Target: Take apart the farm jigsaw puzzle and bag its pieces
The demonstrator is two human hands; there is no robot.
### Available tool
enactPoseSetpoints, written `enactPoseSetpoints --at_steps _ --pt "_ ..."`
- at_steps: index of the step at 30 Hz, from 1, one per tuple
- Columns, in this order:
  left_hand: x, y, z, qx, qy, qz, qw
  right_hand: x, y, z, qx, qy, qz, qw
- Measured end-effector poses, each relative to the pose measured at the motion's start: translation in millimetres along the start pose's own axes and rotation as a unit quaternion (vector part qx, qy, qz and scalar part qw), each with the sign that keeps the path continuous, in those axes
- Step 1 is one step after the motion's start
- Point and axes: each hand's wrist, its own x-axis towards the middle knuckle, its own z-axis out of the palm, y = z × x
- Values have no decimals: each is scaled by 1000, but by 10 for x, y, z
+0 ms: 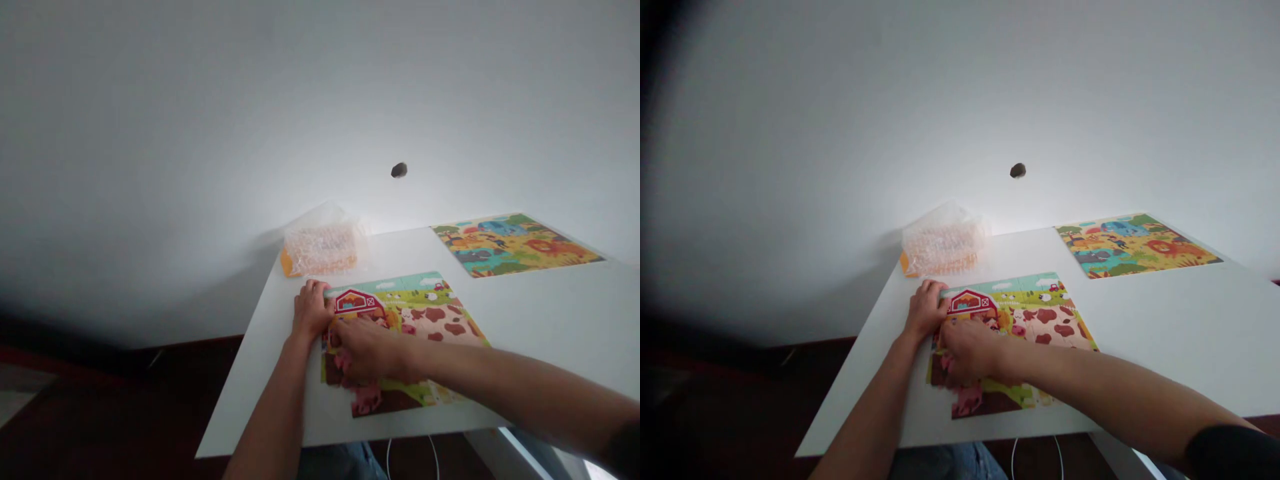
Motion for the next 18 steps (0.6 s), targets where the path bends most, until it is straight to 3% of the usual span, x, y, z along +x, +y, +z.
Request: enactPoseSetpoints --at_steps 4,7,9,14,18 --pt "65 -111 -5 -58 -6 34 998 111 426 -86 178 29 -30 983" --pt "83 -180 2 -166 -10 17 986 192 652 -41 339 104 -11 935" --pt "94 -188 8 -269 -20 -7 963 241 717 1 395 156 5 905" --pt "108 -113 -26 -425 10 -61 903 314 746 49 355 263 49 896" --pt "92 -43 -76 -492 35 -62 867 340 762 59 313 293 64 901"
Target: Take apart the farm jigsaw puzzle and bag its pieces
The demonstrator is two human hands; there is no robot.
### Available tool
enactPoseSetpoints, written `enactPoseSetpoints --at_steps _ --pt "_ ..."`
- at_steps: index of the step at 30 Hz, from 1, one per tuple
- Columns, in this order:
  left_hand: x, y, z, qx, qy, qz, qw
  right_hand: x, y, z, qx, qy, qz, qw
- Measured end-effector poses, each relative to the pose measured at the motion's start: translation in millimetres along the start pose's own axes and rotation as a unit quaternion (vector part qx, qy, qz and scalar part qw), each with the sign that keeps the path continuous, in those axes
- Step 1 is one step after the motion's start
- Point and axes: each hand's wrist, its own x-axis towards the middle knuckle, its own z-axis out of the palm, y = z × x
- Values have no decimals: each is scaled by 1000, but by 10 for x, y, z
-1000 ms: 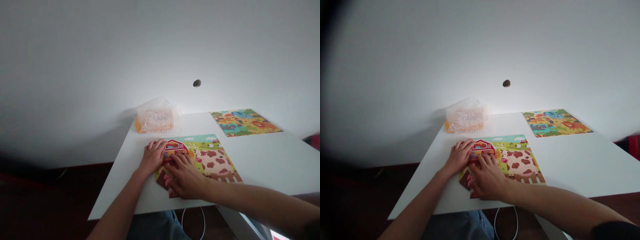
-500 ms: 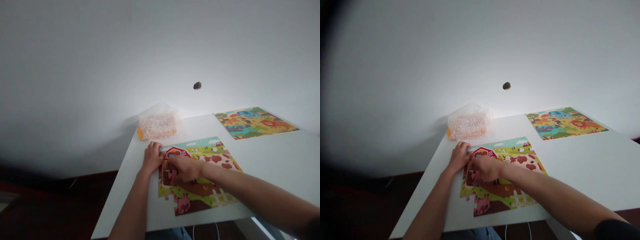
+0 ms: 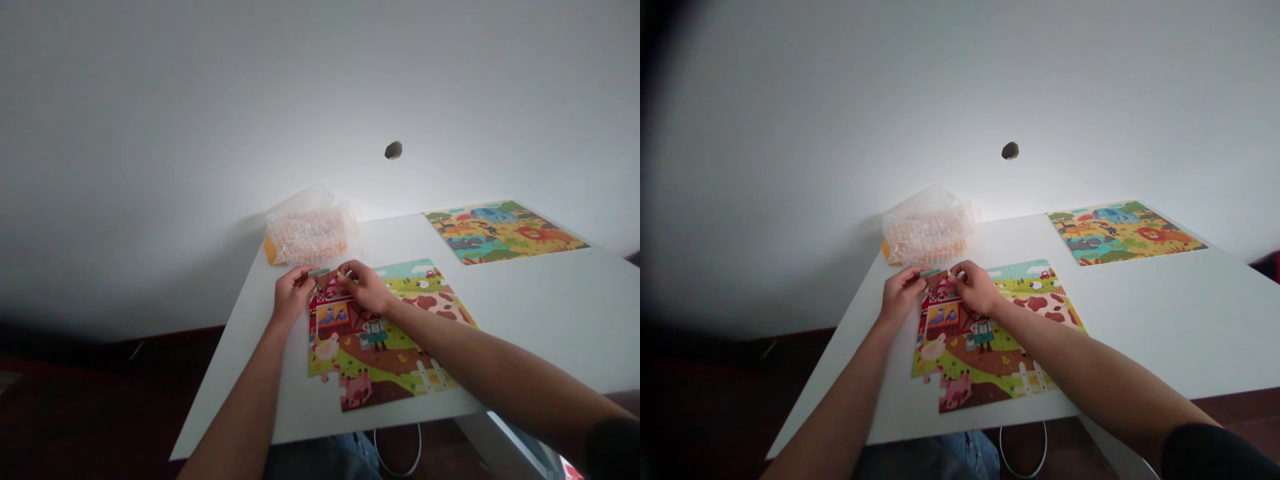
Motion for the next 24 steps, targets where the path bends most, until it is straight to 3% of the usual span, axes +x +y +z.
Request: enactPoseSetpoints --at_steps 4,8,12,15,18,24 --pt "-45 48 38 -61 -9 4 998 11 14 17 -31 -10 -19 999" --pt "-63 40 70 -27 -59 8 998 3 -17 -1 -129 7 -13 992" --pt "-12 -23 63 15 22 4 1000 -23 -98 -47 -323 28 -49 945" --pt "29 -73 53 -8 74 3 997 -23 -104 -54 -409 3 -31 912" --pt "39 -115 63 -19 61 0 998 11 -46 -47 -417 -23 -14 909" --pt "13 -143 85 -15 20 4 1000 81 22 -78 -344 -15 -6 939"
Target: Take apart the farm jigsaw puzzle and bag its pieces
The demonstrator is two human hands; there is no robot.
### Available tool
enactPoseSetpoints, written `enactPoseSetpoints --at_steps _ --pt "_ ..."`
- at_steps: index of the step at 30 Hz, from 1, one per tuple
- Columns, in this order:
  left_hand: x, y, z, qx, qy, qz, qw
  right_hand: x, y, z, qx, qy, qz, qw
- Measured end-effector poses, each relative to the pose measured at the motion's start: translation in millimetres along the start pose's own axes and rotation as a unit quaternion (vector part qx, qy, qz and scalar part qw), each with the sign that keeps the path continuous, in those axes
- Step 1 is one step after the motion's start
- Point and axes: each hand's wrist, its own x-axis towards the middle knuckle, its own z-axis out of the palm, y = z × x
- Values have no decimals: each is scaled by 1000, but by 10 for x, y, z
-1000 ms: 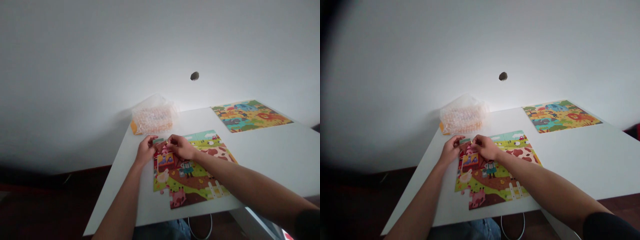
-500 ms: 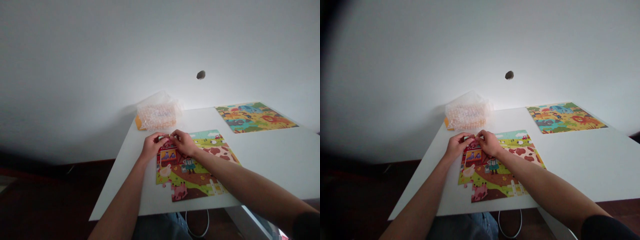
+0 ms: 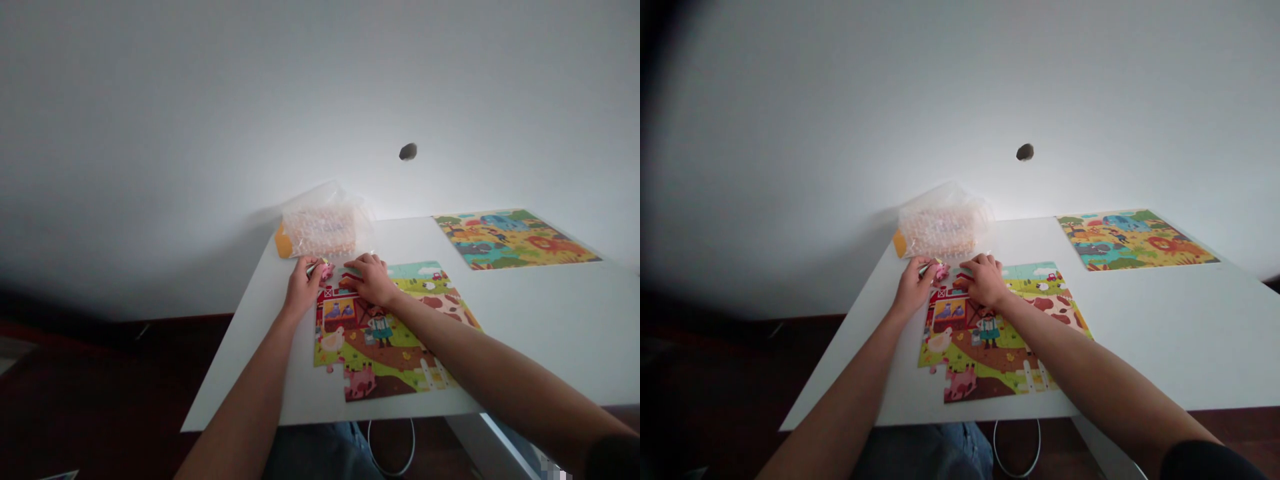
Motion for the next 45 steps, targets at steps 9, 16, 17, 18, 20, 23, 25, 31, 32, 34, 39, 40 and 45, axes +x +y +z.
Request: enactPoseSetpoints --at_steps 9,16,17,18,20,23,25,31,32,34,39,40,45 --pt "-108 189 100 83 -86 66 991 -28 -42 -66 114 23 -86 989" --pt "-123 202 101 39 -58 32 997 -57 84 -234 123 6 -151 981" --pt "-127 211 95 15 -47 16 999 -57 118 -258 136 1 -147 980" --pt "-133 227 97 -9 -38 -2 999 -59 144 -278 159 1 -138 978" --pt "-153 282 142 -69 -41 -40 996 -66 159 -299 229 27 -110 967" --pt "-192 409 347 -198 -118 -115 966 -77 84 -306 328 106 -53 937" --pt "-206 492 548 -274 -175 -155 933 -71 17 -332 327 153 -29 932" --pt "-96 558 853 -318 -134 -178 922 -22 181 -629 139 225 1 964" --pt "-66 543 817 -315 -131 -190 921 -40 263 -680 101 198 6 975" --pt "-13 503 701 -318 -131 -193 919 -116 422 -744 13 92 -5 996" --pt "27 430 481 -337 -119 -185 915 -394 572 -738 -123 -77 -68 987" --pt "23 425 480 -337 -121 -188 915 -424 569 -730 -132 -78 -64 986" --pt "-9 449 585 -325 -171 -214 905 -347 639 -690 -115 -68 -23 991"
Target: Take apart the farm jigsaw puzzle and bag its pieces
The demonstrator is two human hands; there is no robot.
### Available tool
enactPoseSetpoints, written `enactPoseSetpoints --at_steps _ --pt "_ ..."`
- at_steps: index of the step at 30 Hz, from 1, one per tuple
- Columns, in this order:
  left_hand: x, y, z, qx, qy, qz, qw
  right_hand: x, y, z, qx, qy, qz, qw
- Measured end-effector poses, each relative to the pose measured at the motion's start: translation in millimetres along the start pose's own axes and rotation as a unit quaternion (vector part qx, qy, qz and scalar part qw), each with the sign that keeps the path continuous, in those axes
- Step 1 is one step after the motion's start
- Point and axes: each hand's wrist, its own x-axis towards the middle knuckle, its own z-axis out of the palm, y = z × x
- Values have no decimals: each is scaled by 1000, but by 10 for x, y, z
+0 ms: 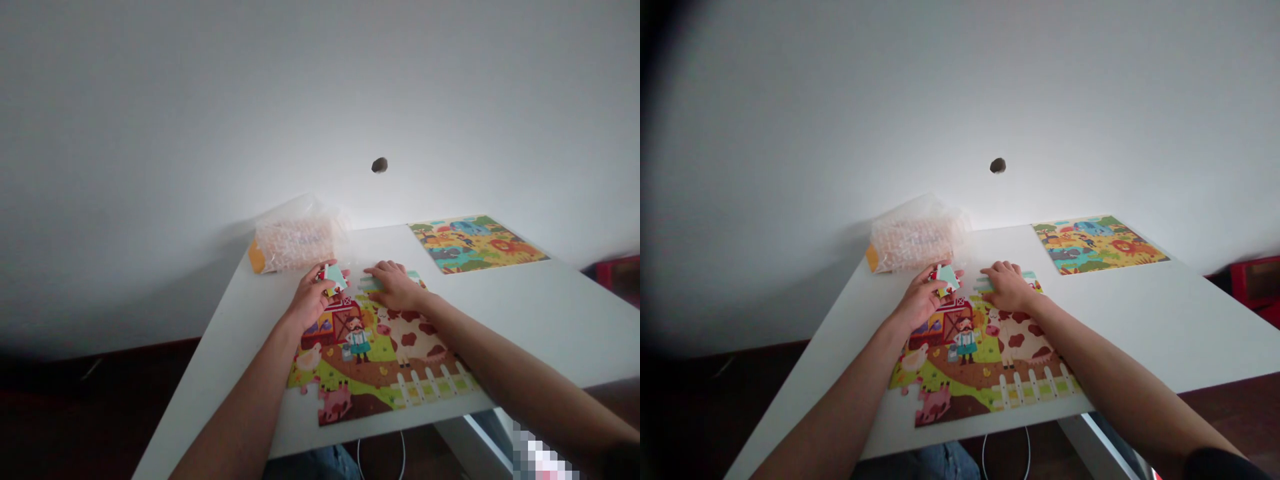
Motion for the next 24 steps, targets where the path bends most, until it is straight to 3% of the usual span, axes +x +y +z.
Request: enactPoseSetpoints --at_steps 5,9,13,17,24 --pt "10 -18 68 -22 -7 -18 1000 152 117 43 109 37 26 993" --pt "7 -40 91 -28 3 -20 999 141 84 6 208 89 12 974" --pt "-19 -94 172 -24 5 -16 1000 105 19 -27 272 101 1 957" --pt "-59 -169 256 -4 -31 1 999 98 -7 -46 263 130 -18 956" --pt "-79 -182 277 28 -16 13 999 102 61 -46 143 60 -30 987"
